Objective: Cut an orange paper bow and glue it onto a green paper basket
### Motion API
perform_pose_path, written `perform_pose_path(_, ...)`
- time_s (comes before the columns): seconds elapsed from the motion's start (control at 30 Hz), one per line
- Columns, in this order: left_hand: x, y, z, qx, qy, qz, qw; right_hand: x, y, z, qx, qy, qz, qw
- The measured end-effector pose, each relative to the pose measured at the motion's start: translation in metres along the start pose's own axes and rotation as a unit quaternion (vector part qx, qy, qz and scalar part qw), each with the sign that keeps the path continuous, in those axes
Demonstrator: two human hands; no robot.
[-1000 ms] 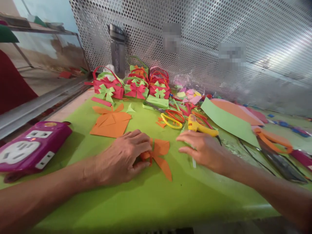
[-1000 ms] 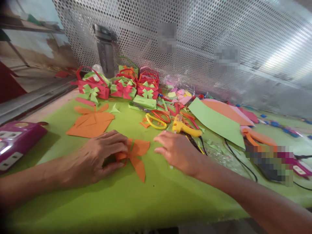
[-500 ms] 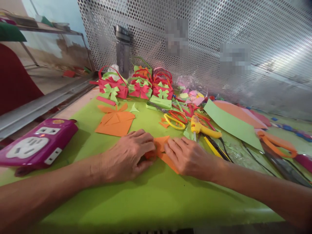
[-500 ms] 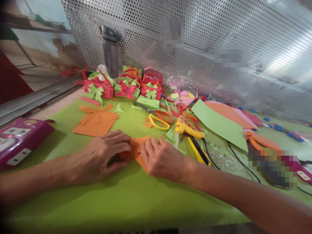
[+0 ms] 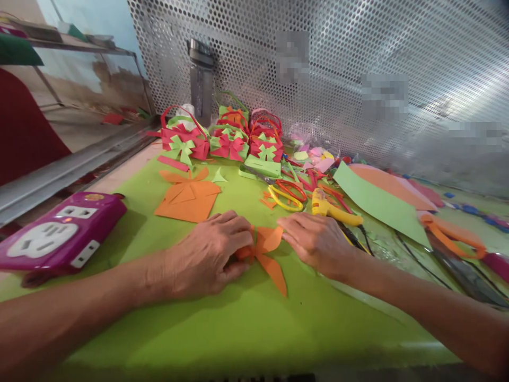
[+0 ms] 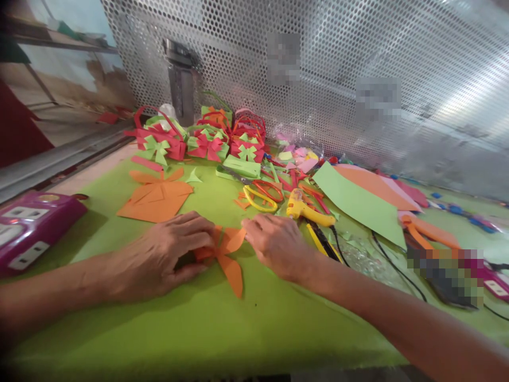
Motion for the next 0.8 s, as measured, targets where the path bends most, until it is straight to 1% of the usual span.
perform_pose_path(0.07,0.0,0.0,0.0,0.005,0.0,0.001,1.0,0.005,0.003,0.003,-0.039,0.067,0.104,0.992)
perform_pose_path(0.1,0.001,0.0,0.0,0.004,-0.001,0.0,1.0,0.007,0.006,0.005,-0.064,0.106,0.17,0.978)
perform_pose_path(0.13,0.001,0.0,0.0,0.003,-0.001,-0.001,1.0,0.01,0.009,0.007,-0.096,0.145,0.246,0.953)
perform_pose_path(0.17,0.001,0.0,0.0,0.001,-0.002,-0.002,1.0,0.011,0.013,0.008,-0.132,0.182,0.326,0.918)
perform_pose_path(0.23,0.002,0.0,0.0,-0.003,-0.003,-0.003,1.0,0.01,0.022,0.01,-0.203,0.236,0.473,0.824)
perform_pose_path(0.3,0.002,-0.001,0.0,-0.001,-0.003,-0.002,1.0,0.008,0.027,0.011,-0.248,0.263,0.576,0.733)
perform_pose_path(0.33,0.002,-0.001,0.0,-0.001,-0.003,-0.002,1.0,0.006,0.029,0.011,-0.26,0.269,0.612,0.697)
perform_pose_path(0.4,0.001,-0.001,0.0,-0.001,-0.002,-0.003,1.0,0.003,0.032,0.011,-0.274,0.271,0.659,0.646)
perform_pose_path(0.43,0.001,-0.001,0.0,-0.002,-0.002,-0.004,1.0,0.002,0.033,0.012,-0.279,0.266,0.676,0.628)
perform_pose_path(0.5,0.001,0.0,0.0,-0.005,-0.005,-0.004,1.0,-0.001,0.035,0.012,-0.287,0.249,0.698,0.606)
perform_pose_path(0.8,0.001,0.0,0.0,0.002,-0.004,-0.006,1.0,-0.001,0.036,0.025,-0.329,0.131,0.752,0.555)
Point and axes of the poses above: each hand's wrist, its own z-axis towards the middle knuckle, its own y-axis out of the palm, x = y × z, the point moved 4 cm from there along z, towards the middle knuckle, and after that the axes turned 15 degrees about -z, right-handed, at the moved point
